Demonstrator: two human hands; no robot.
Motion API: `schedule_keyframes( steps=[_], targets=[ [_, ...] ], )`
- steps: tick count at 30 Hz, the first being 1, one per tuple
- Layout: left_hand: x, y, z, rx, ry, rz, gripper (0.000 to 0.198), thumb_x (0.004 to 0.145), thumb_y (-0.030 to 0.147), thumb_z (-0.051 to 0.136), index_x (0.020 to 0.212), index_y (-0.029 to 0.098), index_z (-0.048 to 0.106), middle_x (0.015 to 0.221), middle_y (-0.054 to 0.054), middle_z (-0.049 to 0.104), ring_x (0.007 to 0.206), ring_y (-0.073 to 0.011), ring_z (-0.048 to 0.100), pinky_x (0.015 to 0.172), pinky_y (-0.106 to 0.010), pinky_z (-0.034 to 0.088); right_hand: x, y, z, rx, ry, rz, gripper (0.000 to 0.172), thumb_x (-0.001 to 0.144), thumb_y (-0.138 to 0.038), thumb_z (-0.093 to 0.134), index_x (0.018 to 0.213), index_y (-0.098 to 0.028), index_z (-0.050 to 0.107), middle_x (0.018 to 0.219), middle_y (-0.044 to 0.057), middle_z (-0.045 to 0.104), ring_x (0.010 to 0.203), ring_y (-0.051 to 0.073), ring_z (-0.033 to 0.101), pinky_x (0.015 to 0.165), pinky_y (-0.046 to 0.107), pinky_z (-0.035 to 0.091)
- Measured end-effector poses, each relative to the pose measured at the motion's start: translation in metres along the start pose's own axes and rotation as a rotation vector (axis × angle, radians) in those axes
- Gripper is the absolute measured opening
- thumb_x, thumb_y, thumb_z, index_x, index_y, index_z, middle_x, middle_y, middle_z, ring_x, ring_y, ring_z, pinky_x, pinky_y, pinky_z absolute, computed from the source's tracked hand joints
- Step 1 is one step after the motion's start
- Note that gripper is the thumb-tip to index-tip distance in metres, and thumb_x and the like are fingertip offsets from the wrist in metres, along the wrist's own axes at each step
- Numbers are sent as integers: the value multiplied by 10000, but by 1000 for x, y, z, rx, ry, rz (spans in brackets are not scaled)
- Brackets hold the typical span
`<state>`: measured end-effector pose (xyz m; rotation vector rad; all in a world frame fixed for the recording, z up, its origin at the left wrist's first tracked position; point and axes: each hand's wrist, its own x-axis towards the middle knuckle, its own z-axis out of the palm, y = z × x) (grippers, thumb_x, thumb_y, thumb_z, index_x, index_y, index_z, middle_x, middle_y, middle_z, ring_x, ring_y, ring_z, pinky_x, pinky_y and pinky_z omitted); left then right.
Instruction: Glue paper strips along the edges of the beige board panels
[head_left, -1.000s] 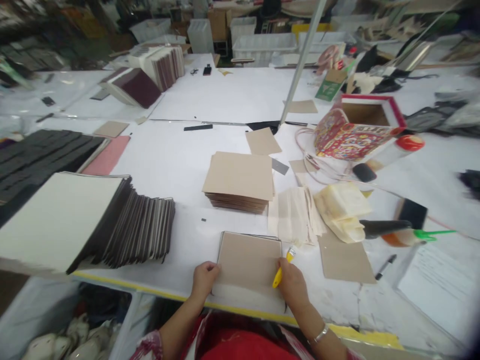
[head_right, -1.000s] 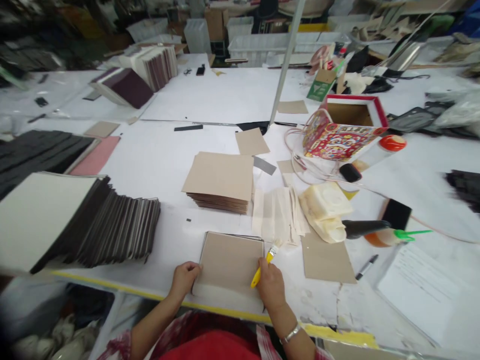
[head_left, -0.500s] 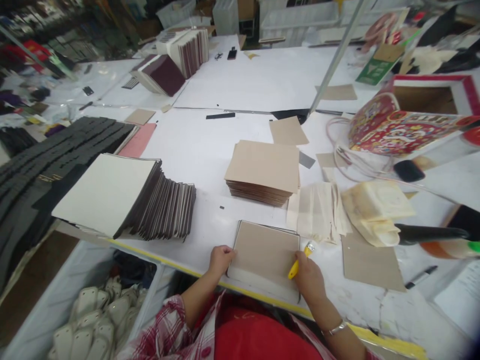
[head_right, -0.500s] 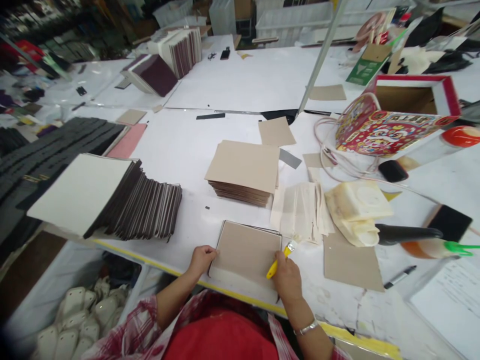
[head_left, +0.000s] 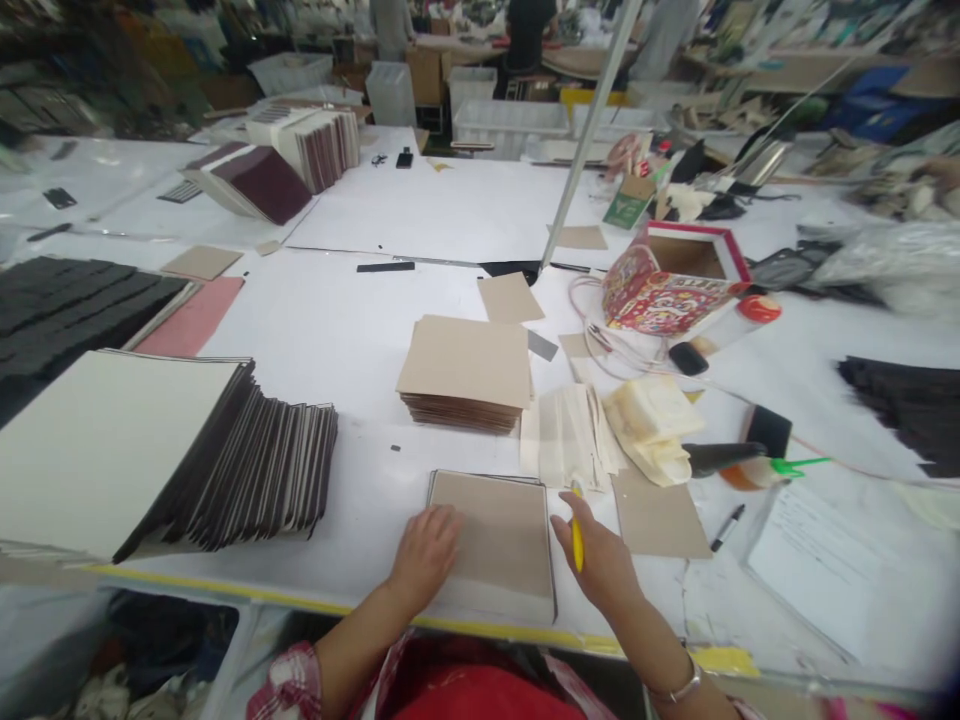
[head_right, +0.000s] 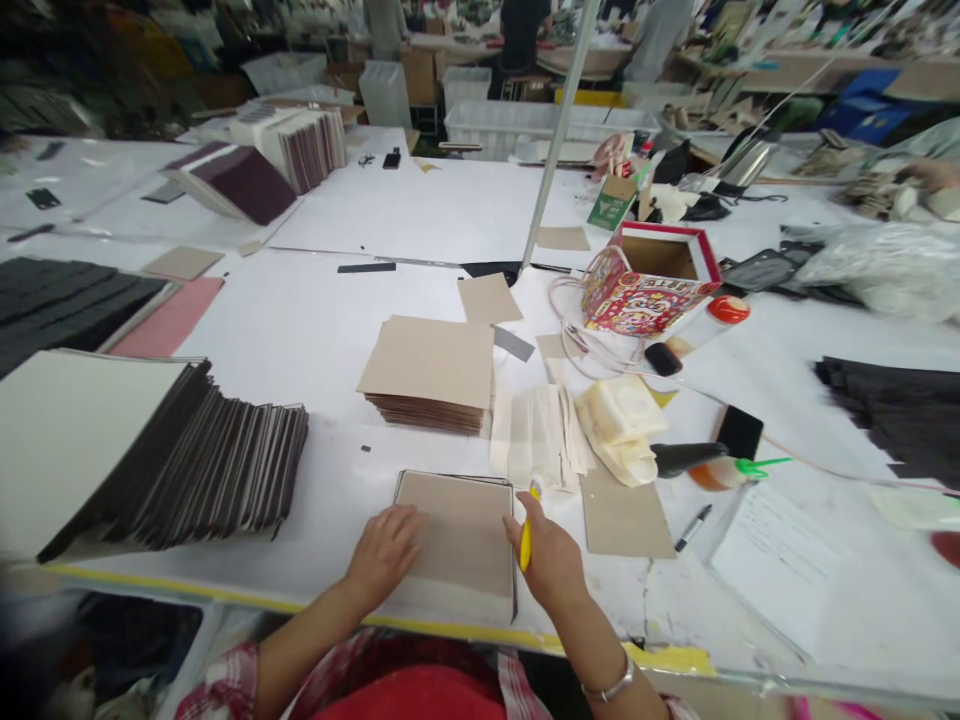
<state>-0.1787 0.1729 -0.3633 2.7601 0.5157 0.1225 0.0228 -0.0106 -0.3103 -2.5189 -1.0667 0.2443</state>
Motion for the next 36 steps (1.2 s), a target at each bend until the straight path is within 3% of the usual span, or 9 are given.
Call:
schedule_keyframes(
  steps=[2,5,9,12,18,21,25,30,36],
  targets=[
    [2,14,8,-21,-77,117,371,800,286,521,1167,265,474,1228,-45,467,1130,-232,364,924,-383,285,11,-28,0,367,-68,69,406,865,-456,310,1112,-198,503,643,8,589,510,128,542,507,233,415],
    [3,24,17,-26,-175,123,370,784,352,550,1142,280,493,1239,-31,465,1116,-231,369,897,-392,293,34,-74,28,822,-197,210,393,835,-477,340,940,-179,573,591,-14,553,430,96,492,434,209,408],
    [3,21,18,-22,-211,109,351,816,340,511,1164,309,481,1272,-14,443,1128,-223,361,894,-397,285,57,-96,74,992,-270,360,274,723,-431,506,784,-174,579,528,-36,536,393,92,483,385,197,387],
    [2,21,17,-31,-227,96,358,822,329,503,1178,315,468,1260,-8,458,1128,-220,366,905,-402,277,56,-65,77,963,-196,457,266,707,-423,512,788,-177,576,513,-38,539,376,94,483,369,196,377],
    [12,30,7,-22,-309,65,323,777,275,543,1099,244,529,1216,-49,491,1094,-246,408,877,-403,317,25,21,22,859,-39,575,281,712,-442,524,760,-170,576,488,-40,530,364,93,479,363,188,362],
    [46,37,-3,-47,-380,36,182,786,248,501,921,177,601,1026,-78,574,964,-227,490,814,-348,372,13,33,3,842,20,560,314,724,-468,518,786,-167,586,512,-36,536,385,95,486,387,198,388],
    [124,57,0,-207,-257,-163,202,819,261,445,907,162,597,977,-81,578,957,-186,507,861,-276,357,8,34,-10,811,164,463,350,775,-474,479,914,-171,587,619,-14,573,463,101,529,477,220,461],
    [198,80,36,-268,-182,-492,346,701,389,594,925,126,586,988,-135,583,929,-239,545,780,-295,401,20,43,-3,639,175,205,420,849,-408,396,1203,-185,430,926,58,629,715,141,630,712,278,504],
    [212,84,61,-372,-143,-633,78,672,237,601,692,162,602,820,-94,638,824,-209,589,699,-264,399,57,62,34,290,135,-56,293,877,-313,330,1075,-179,501,924,79,630,868,187,600,774,326,474]
  ],
)
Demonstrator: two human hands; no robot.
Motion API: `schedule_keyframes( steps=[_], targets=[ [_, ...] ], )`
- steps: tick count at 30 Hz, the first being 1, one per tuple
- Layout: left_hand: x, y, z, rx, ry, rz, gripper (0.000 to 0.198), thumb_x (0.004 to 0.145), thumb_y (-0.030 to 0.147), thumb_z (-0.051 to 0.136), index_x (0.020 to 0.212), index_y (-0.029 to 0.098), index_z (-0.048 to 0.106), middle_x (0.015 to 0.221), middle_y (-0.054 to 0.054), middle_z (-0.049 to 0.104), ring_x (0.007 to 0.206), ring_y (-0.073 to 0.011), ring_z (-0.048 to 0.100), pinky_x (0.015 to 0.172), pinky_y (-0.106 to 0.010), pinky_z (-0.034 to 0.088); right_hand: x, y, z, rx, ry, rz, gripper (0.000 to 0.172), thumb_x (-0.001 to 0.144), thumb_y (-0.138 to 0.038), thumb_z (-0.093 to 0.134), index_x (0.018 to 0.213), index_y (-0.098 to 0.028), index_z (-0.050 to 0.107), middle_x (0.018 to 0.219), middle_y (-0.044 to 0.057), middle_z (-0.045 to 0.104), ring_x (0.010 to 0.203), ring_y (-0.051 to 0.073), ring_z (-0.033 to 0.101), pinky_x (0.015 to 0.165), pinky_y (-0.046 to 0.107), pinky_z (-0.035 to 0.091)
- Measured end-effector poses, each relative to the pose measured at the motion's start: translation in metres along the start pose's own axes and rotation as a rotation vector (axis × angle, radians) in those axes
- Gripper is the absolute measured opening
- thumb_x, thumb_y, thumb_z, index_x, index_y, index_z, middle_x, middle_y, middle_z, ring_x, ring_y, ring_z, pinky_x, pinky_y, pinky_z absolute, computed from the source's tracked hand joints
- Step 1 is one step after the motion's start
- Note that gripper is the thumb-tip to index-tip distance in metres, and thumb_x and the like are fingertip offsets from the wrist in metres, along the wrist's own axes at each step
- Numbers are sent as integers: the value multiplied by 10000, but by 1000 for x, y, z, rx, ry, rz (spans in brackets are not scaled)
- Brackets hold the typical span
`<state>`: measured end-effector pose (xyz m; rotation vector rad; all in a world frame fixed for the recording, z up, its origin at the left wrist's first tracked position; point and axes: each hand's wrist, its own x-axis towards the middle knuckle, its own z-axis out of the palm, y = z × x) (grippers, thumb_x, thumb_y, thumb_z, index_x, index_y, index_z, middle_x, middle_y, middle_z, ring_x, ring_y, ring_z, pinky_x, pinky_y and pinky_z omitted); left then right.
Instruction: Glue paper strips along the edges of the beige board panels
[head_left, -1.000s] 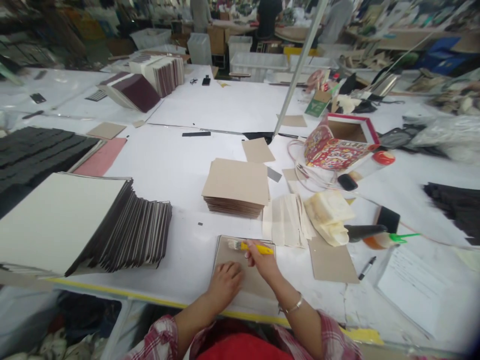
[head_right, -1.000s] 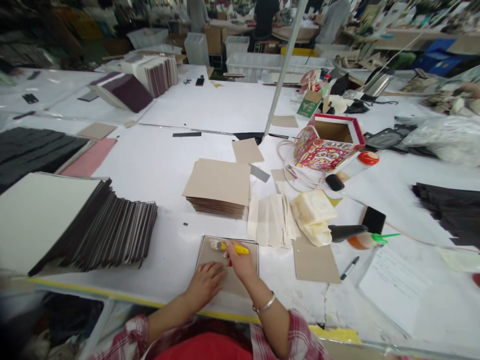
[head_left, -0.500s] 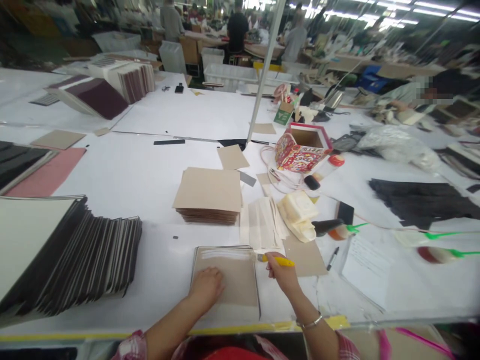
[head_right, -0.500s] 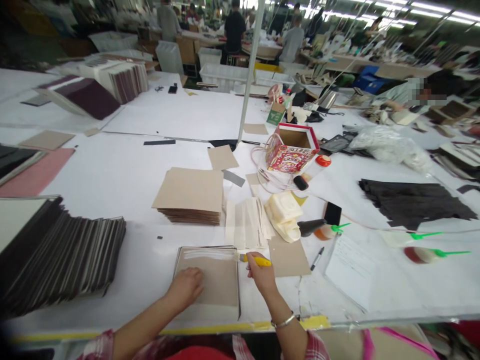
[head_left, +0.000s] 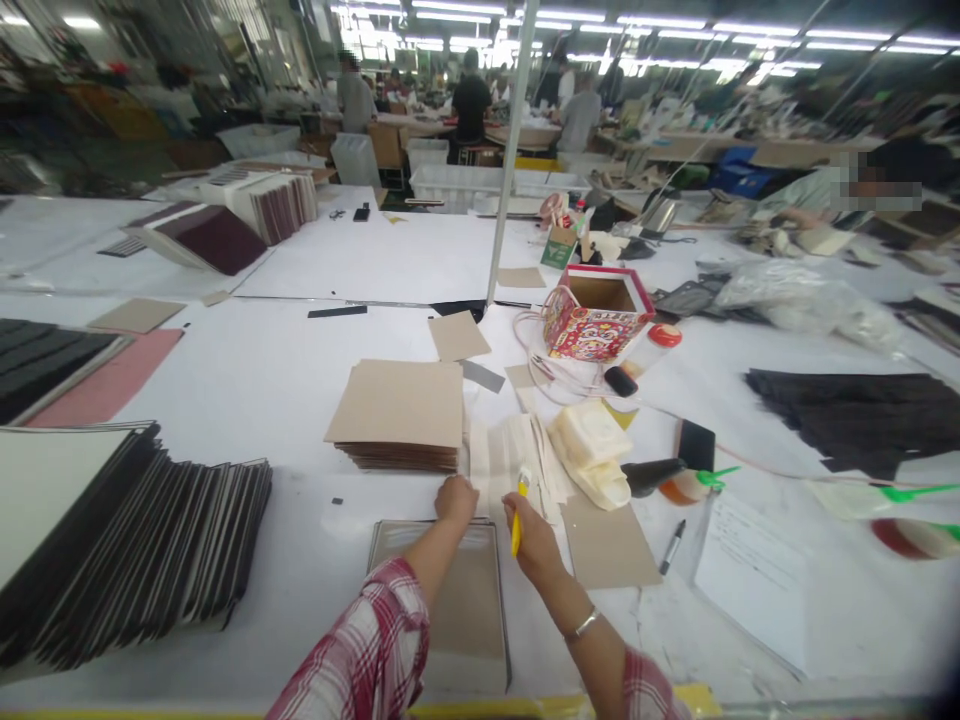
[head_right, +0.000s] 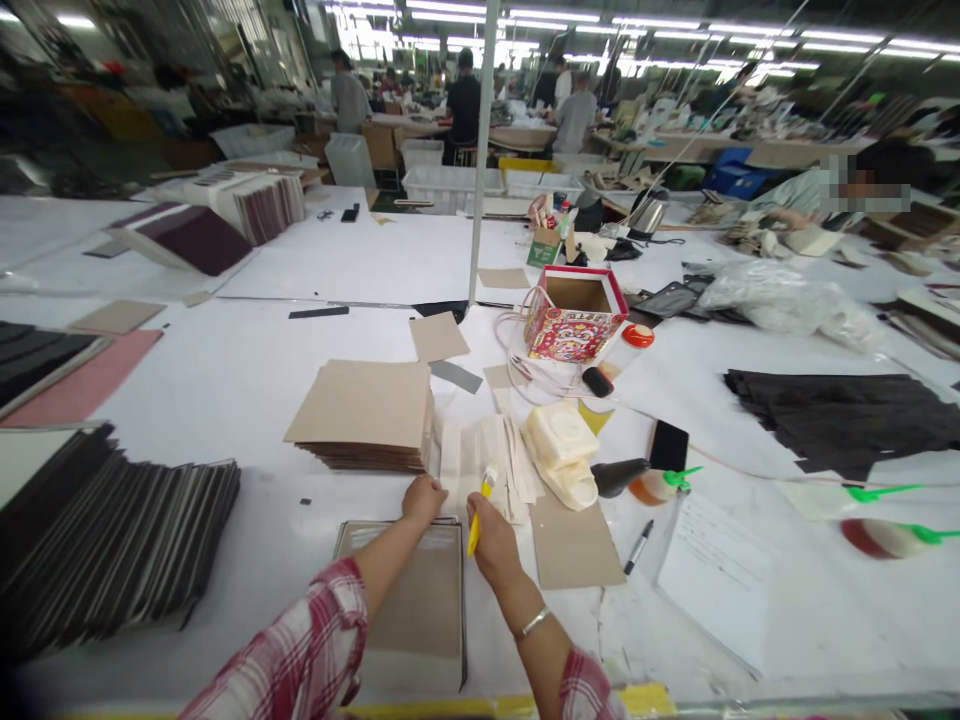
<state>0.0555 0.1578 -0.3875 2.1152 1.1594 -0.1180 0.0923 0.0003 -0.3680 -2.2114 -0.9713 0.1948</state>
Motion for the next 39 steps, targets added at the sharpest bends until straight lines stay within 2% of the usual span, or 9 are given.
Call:
schedule_keyframes(
  steps=[6,12,17,20,25,28,32,35,39],
  targets=[
    [7,-6,-4,-193,-26,19,144,694,227,580,563,167,569,635,-53,629,726,-184,592,644,-234,389,17,15,11,-96,-15,-118,262,853,-228,355,1062,-180,506,896,85,623,879,201,579,785,349,457],
    [5,-5,-4,-479,-113,-51,176,719,219,574,557,158,544,450,17,524,464,-105,493,483,-193,338,28,-11,8,-2,-25,38,200,827,-309,409,988,-199,454,875,48,601,799,175,593,716,297,452],
    [-8,2,-5,-757,-202,-140,176,710,271,613,629,149,515,527,18,545,436,-73,462,408,-171,282,33,-32,4,190,54,147,190,819,-314,390,969,-198,408,680,-16,566,613,131,570,594,234,426],
    [-15,8,-9,-939,-284,-201,235,725,365,605,723,154,500,627,4,581,437,-63,473,382,-161,263,34,-37,-1,157,66,159,197,812,-341,394,950,-202,415,634,-31,545,573,128,552,575,231,409],
    [-19,15,-13,-1164,-367,-284,319,661,389,677,736,147,484,539,49,481,397,-41,424,361,-146,225,33,-42,-5,70,47,181,220,799,-389,411,926,-210,422,621,-36,511,566,135,535,568,238,398],
    [-18,17,-15,-1238,-366,-309,329,633,379,702,724,139,496,525,58,455,384,-29,395,356,-143,204,30,-46,-9,72,76,175,240,791,-395,424,937,-206,407,615,-41,493,548,131,518,561,240,397],
    [-19,17,-22,-1304,-370,-295,345,660,443,659,742,127,548,520,54,449,388,-22,374,355,-140,192,23,-49,-22,204,92,131,230,785,-363,440,946,-207,389,708,-13,566,630,131,559,629,251,424],
    [-22,18,-27,-1345,-414,-267,380,671,480,637,754,115,574,527,42,456,402,-22,375,357,-137,205,16,-49,-33,266,45,128,211,782,-341,451,939,-212,392,751,0,594,689,140,578,678,268,436],
    [-28,21,-28,-1360,-486,-237,352,633,427,692,712,114,552,532,39,464,413,-23,387,356,-129,213,9,-49,-45,201,71,172,226,782,-356,467,936,-209,392,690,-15,564,623,138,559,629,260,430]
  ],
)
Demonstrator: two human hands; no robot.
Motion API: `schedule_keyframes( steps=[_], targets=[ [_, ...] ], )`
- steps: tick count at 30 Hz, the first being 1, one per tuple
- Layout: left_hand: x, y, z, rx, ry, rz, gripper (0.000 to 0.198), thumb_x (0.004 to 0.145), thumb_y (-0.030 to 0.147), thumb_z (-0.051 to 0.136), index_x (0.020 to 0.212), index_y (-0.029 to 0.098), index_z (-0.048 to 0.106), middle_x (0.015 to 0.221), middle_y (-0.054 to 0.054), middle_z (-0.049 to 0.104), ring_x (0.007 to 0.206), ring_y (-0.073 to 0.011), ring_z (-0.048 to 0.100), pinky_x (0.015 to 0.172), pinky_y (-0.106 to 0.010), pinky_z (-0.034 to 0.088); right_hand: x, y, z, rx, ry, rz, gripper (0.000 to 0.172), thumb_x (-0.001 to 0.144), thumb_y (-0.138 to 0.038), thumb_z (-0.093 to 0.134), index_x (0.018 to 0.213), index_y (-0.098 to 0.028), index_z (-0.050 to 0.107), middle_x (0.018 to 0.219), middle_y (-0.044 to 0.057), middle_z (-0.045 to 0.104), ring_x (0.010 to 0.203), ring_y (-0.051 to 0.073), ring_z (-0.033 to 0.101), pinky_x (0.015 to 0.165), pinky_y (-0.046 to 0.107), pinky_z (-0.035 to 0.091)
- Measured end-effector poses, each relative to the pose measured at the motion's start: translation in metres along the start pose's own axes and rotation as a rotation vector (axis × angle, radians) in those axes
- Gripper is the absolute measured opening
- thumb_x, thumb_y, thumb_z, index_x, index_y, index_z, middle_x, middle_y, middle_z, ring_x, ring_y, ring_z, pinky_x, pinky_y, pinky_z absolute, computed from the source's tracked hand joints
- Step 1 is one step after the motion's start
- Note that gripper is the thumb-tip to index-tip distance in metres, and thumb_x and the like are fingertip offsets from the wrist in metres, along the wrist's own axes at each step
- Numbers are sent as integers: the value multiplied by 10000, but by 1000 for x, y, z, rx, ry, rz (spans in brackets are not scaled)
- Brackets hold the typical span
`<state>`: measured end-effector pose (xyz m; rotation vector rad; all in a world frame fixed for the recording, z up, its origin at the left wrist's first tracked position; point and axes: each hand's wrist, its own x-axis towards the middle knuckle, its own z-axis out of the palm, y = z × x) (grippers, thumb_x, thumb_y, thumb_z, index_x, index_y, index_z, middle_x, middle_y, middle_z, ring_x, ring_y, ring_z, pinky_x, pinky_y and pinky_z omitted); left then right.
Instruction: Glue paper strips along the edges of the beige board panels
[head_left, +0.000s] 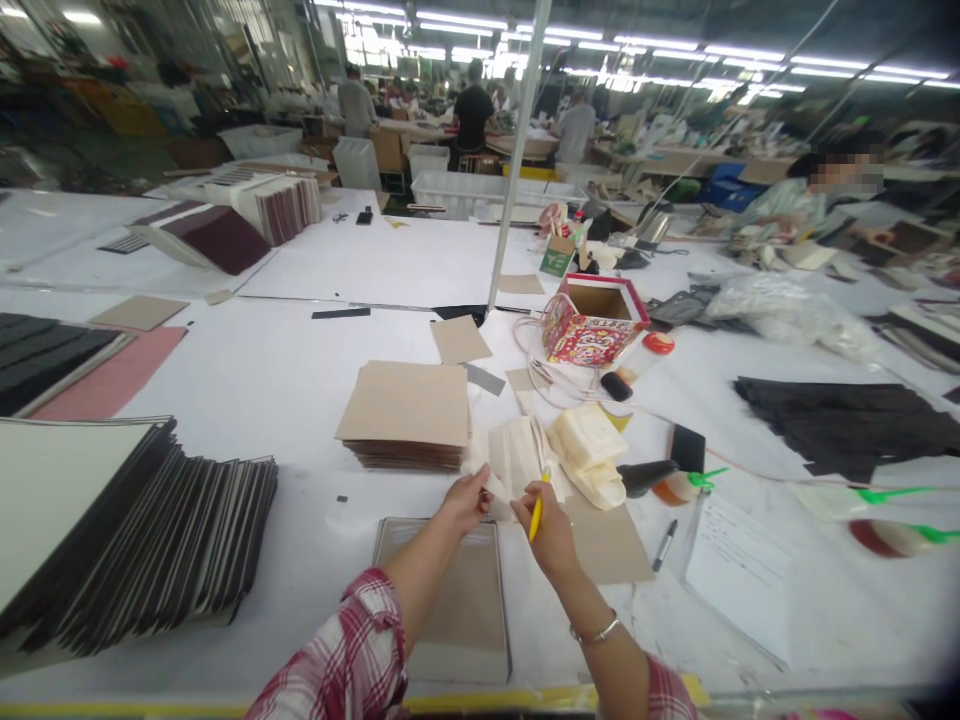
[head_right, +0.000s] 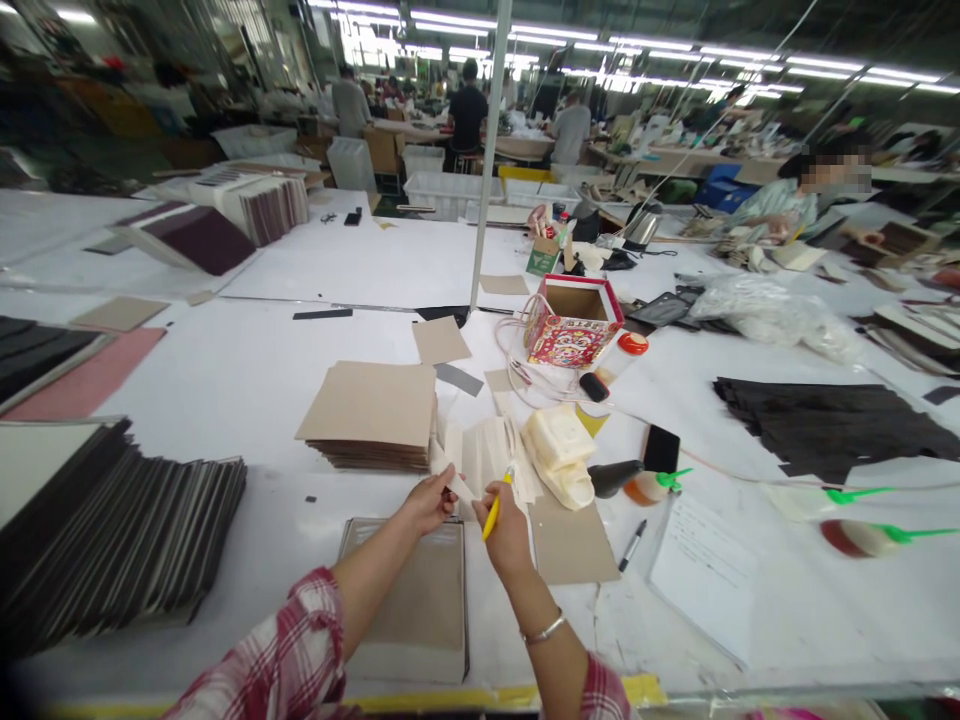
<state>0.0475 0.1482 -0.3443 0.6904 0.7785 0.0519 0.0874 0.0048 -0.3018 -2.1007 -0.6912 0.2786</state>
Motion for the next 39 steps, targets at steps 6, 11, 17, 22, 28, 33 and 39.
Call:
schedule_keyframes(
  steps=[6,11,17,22,28,33,39],
  targets=[
    [0,-8,5,29,29,32,340,578,315,750,660,137,472,534,53,471,407,-20,392,355,-129,238,-4,1,-16,-68,47,-15,289,772,-410,488,948,-200,398,641,-29,526,554,127,526,572,245,416],
    [6,-11,10,62,123,97,350,623,401,699,693,143,474,512,59,460,399,-24,385,351,-134,237,-16,9,-28,-62,48,8,310,765,-461,504,913,-211,398,618,-34,523,528,128,522,546,244,414],
    [6,-13,26,101,72,125,417,626,524,645,673,151,465,469,67,425,380,-30,367,350,-145,209,-32,18,-42,-78,43,52,321,753,-450,527,937,-213,413,645,-23,555,562,136,552,581,250,430],
    [-3,-10,32,140,-45,140,454,575,525,678,608,170,398,422,95,343,332,-13,272,343,-155,119,-35,17,-53,-22,38,62,301,762,-429,516,953,-211,434,735,14,605,663,159,588,657,275,446],
    [-10,-9,30,181,-41,176,517,496,473,735,570,194,306,399,121,267,320,-7,228,338,-159,96,-35,14,-60,-19,53,83,314,738,-444,547,909,-213,418,639,-20,559,574,144,547,597,258,429],
    [-8,-13,25,253,39,217,433,488,448,738,590,164,427,398,84,399,304,-18,273,316,-167,116,-34,14,-63,-77,68,67,318,754,-472,509,899,-202,426,612,-24,536,533,136,526,556,251,416],
    [-6,-17,23,307,117,290,399,543,474,701,542,140,481,373,48,440,285,-33,299,303,-180,155,-35,14,-68,-98,51,27,299,789,-474,465,912,-203,432,605,-30,508,516,130,515,546,249,421]
  ],
)
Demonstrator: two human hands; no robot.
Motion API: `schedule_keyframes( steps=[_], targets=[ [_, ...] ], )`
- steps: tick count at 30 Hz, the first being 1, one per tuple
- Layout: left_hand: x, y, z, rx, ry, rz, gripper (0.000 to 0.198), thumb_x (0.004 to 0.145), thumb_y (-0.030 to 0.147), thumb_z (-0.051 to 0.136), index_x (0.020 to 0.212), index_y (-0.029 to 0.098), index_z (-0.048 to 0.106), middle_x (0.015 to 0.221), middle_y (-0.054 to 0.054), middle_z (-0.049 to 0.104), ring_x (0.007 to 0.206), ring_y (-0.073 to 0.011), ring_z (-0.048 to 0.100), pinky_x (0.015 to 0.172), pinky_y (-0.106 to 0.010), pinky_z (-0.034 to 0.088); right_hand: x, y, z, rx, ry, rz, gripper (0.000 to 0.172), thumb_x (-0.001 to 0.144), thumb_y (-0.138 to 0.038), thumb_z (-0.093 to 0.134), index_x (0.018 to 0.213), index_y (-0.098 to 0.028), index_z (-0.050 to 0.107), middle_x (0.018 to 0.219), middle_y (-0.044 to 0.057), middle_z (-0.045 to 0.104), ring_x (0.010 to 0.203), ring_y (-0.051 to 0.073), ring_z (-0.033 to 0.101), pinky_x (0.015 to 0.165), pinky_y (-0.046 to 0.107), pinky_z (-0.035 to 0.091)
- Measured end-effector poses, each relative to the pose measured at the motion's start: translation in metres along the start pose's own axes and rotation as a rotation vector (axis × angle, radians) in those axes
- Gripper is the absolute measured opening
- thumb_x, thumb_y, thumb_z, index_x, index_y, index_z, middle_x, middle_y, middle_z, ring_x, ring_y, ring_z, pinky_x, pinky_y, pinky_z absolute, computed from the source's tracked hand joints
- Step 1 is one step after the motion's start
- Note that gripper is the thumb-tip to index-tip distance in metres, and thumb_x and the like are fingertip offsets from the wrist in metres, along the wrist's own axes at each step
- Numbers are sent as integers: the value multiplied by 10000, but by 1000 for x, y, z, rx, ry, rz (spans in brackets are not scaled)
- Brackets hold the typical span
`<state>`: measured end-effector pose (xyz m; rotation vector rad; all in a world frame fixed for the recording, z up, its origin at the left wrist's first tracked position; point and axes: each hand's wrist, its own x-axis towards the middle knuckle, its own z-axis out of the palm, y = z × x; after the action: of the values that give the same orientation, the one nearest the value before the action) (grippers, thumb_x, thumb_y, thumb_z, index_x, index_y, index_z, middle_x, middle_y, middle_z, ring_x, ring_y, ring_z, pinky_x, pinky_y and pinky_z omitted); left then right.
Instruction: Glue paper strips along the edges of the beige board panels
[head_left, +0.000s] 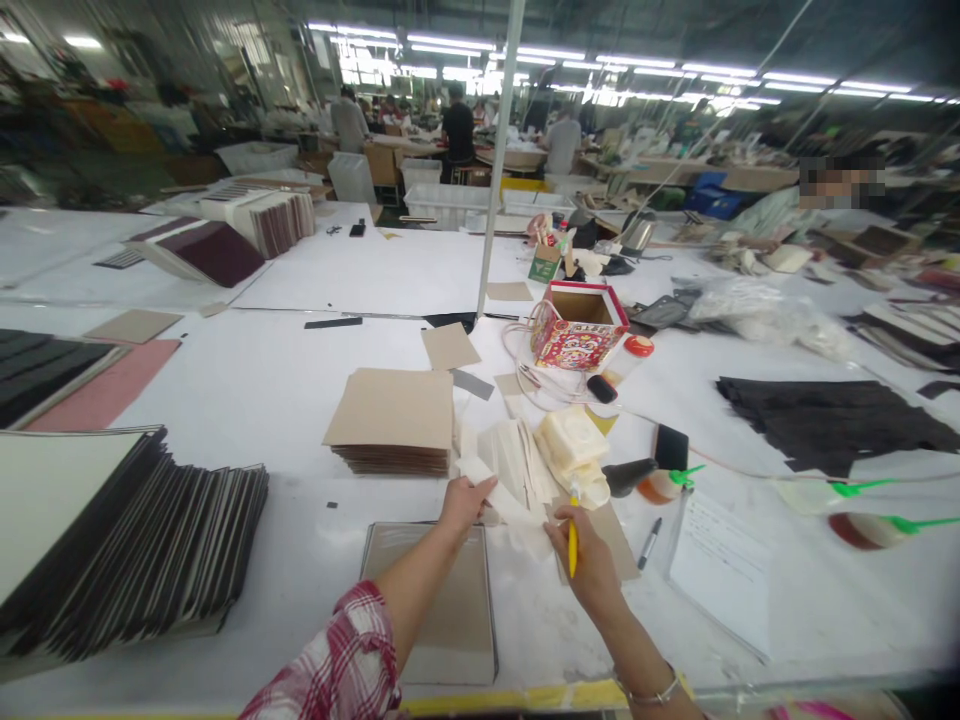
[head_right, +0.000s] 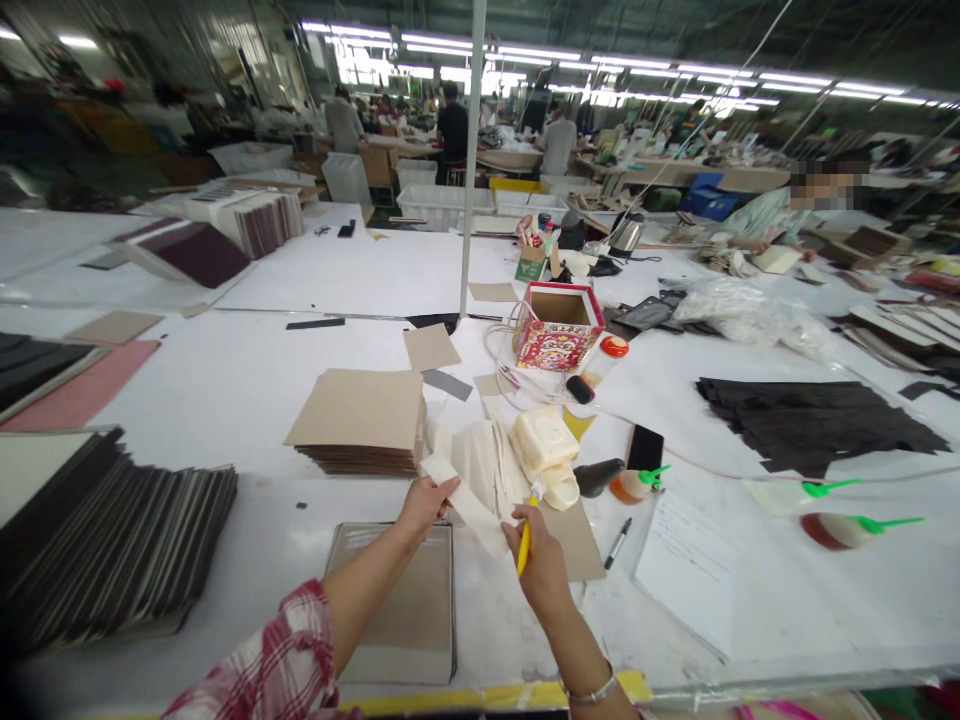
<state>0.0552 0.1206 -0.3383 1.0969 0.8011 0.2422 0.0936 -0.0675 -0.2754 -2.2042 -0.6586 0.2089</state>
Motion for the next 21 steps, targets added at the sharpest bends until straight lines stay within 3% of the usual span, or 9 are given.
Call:
schedule_keyframes(
  steps=[5,9,14,17,21],
  targets=[
    [-9,12,-15,-62,64,23,411,604,533,626,587,152,473,393,67,398,335,-38,332,322,-163,175,-3,1,0,38,-72,-23,300,783,-429,489,968,-206,414,670,-17,544,577,133,541,589,254,440],
    [-31,15,-56,-93,86,31,382,560,470,677,702,151,522,528,48,483,419,-45,422,341,-144,229,-9,5,10,120,-152,-24,281,783,-391,491,973,-211,385,709,-15,541,607,126,539,624,257,446],
    [-70,-10,-129,18,84,-86,346,582,442,663,740,152,560,698,-14,585,541,-105,562,436,-186,413,-20,9,52,172,-117,46,309,770,-409,499,967,-212,365,687,-26,507,601,131,526,606,263,447],
    [-84,-28,-166,194,154,-131,318,619,433,629,744,143,591,600,1,564,480,-103,531,408,-191,394,-25,8,84,100,-125,60,308,780,-415,472,979,-205,365,692,-22,514,593,139,533,597,274,441],
    [-82,-39,-196,538,266,61,287,692,418,558,645,140,615,486,32,500,468,-93,460,456,-199,355,-24,4,116,22,-119,6,297,796,-403,438,994,-191,373,727,-1,523,583,143,533,565,266,431]
  ],
)
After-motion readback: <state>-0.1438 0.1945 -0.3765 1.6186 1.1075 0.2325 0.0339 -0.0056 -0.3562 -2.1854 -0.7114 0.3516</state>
